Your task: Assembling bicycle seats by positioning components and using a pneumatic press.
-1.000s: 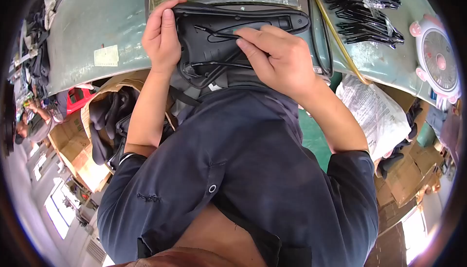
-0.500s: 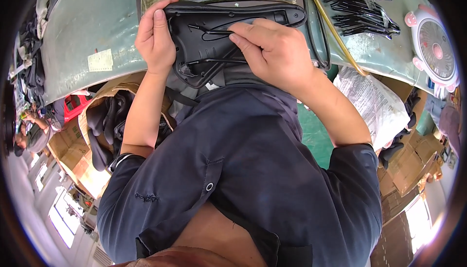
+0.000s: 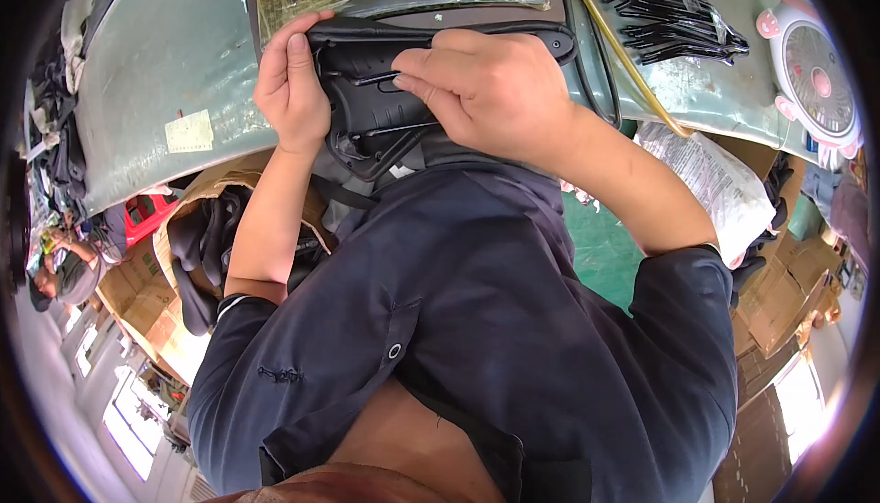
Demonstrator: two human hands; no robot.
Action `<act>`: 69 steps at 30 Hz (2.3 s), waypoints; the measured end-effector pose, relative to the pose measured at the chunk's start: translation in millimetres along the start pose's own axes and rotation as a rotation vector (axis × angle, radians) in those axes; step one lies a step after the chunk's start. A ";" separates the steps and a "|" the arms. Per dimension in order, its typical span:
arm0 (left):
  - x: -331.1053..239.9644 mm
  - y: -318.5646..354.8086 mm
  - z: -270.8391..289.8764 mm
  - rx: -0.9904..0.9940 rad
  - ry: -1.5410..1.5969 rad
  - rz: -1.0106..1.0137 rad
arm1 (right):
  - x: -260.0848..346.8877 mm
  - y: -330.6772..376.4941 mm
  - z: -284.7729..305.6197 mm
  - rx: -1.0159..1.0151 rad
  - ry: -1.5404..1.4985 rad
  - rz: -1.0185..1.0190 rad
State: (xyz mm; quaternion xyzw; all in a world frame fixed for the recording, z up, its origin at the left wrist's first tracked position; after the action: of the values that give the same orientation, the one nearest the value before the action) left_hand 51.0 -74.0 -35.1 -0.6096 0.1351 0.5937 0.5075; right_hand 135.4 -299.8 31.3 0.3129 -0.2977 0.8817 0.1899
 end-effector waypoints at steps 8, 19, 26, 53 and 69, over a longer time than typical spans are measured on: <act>3.0 1.1 -0.6 0.004 0.001 -0.018 | 0.0 -3.1 0.6 0.011 0.002 -0.028; 3.6 -1.8 4.1 0.079 -0.115 -0.012 | -20.8 -20.1 -7.0 0.087 -0.051 0.022; -48.6 -31.5 2.6 0.381 -0.357 -0.589 | -29.8 -53.5 30.6 0.233 -0.156 0.277; -13.7 -124.0 -49.7 -0.064 -0.713 -0.314 | -87.6 -125.5 -19.5 -0.519 0.276 -0.046; -70.1 -66.4 36.3 0.572 -0.438 -0.669 | 5.7 -57.8 42.9 -0.010 0.203 0.300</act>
State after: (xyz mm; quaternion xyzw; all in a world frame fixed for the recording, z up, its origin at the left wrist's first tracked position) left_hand 62.5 -46.7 63.6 -0.3165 -0.0204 0.4515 0.8340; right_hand 180.2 -283.2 85.4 0.1732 -0.3249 0.9257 0.0867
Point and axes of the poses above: each hand's wrist, its own y-axis away from the middle knuckle, its own z-axis out of the back of the hand, x = y × z, the point moved 2 cm from there along -y, towards the middle knuckle, and after that the axes turned 3 degrees about -y, right-handed, at the moved point
